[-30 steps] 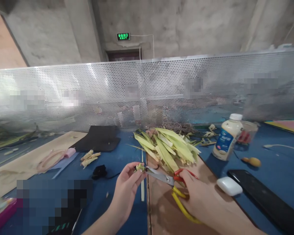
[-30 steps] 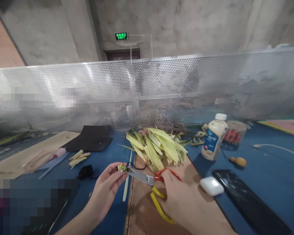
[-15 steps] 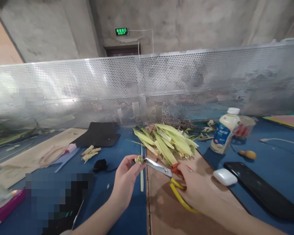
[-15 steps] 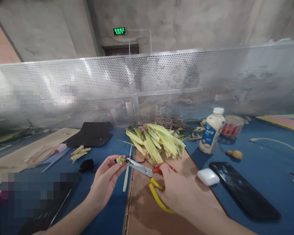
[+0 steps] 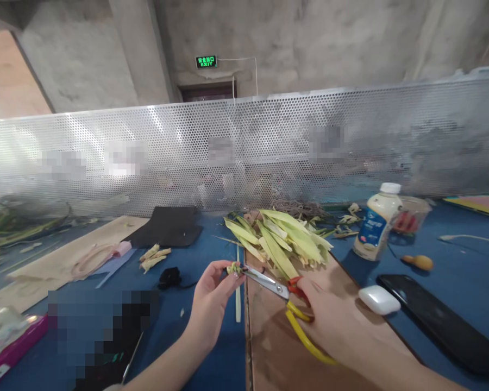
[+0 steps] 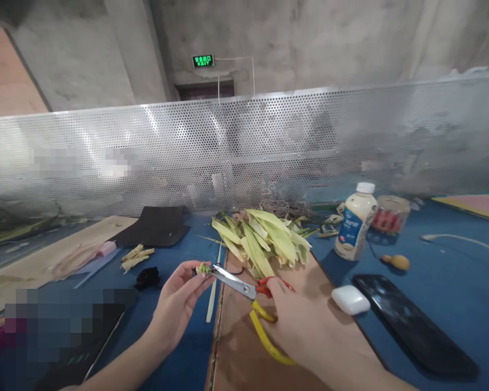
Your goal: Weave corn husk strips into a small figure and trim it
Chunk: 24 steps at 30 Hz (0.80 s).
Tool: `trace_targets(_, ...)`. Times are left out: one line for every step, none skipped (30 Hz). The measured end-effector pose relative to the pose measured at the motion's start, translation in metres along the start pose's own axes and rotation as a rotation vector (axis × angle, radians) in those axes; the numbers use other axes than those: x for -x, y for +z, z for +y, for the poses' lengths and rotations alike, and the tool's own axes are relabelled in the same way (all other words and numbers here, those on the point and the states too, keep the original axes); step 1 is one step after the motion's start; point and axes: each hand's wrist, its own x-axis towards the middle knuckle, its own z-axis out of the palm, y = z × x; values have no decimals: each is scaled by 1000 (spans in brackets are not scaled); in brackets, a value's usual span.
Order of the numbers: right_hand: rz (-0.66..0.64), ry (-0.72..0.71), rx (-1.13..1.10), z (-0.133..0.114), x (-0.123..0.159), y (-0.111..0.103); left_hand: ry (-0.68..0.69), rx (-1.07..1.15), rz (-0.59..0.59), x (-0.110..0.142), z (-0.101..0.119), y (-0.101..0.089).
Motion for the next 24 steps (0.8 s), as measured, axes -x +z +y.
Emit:
trace_targets(3, -7, 2, 0, 0, 0, 4, -1, 3, 0, 0, 0)
trace_targets(3, -13, 4, 0, 0, 0, 8, -2, 6, 0, 0, 0)
trace_targets(3, -17, 9, 0, 0, 0, 12, -4, 10, 0, 0, -1)
trace_targets(3, -21, 20, 0, 0, 1, 15, -7, 11, 0, 0, -1)
trace_targets(5, -21, 36, 0, 0, 1, 15, -10, 12, 0, 0, -1)
trace_targets(9, -17, 57, 0, 1, 1, 16, -13, 13, 0, 0, -1)
trace_targets(12, -12, 80, 0, 1, 1, 16, -17, 14, 0, 0, -1)
trace_targets(16, -5, 104, -1, 1, 1, 17, -22, 16, 0, 0, -2)
trace_targets(22, -1, 126, -1, 1, 0, 17, -28, 21, -1, -1, -2)
trace_targets(26, -3, 148, -2, 1, -1, 17, -36, 27, -1, -1, -2)
trace_targets(31, -8, 172, -3, 1, -3, 17, -46, 35, -2, -2, -2)
trace_targets(34, -17, 196, -4, 1, -6, 16, -56, 42, -2, -2, -3)
trace_targets(40, -22, 217, -6, 0, -9, 13, -66, 47, -3, -3, -3)
trace_targets(42, -27, 233, -7, 0, -13, 11, -75, 50, -3, -3, -4)
trace_targets(37, -34, 244, -9, -1, -16, 8, -82, 51, -3, -4, -5)
trace_targets(35, -41, 252, -10, -2, -20, 5, -88, 51, -4, -5, -5)
trace_targets(34, -55, 257, -10, -2, -22, 3, -92, 50, -4, -5, -6)
trace_targets(33, -75, 261, -10, -3, -24, 0, -97, 48, -4, -5, -6)
trace_targets(41, -89, 266, -10, -3, -25, -2, -102, 47, -4, -6, -6)
trace_targets(53, -91, 270, -10, -3, -25, -4, -108, 43, -4, -6, -7)
trace_targets(62, -87, 269, -10, -4, -25, -4, -114, 39, -4, -6, -7)
trace_targets(65, -78, 259, -11, -4, -26, -4, -116, 35, -3, -6, -7)
trace_targets(64, -65, 237, -12, -4, -26, -3, -115, 32, -3, -6, -7)
trace_targets(67, -52, 193, -13, -4, -28, -2, -111, 31, -3, -6, -7)
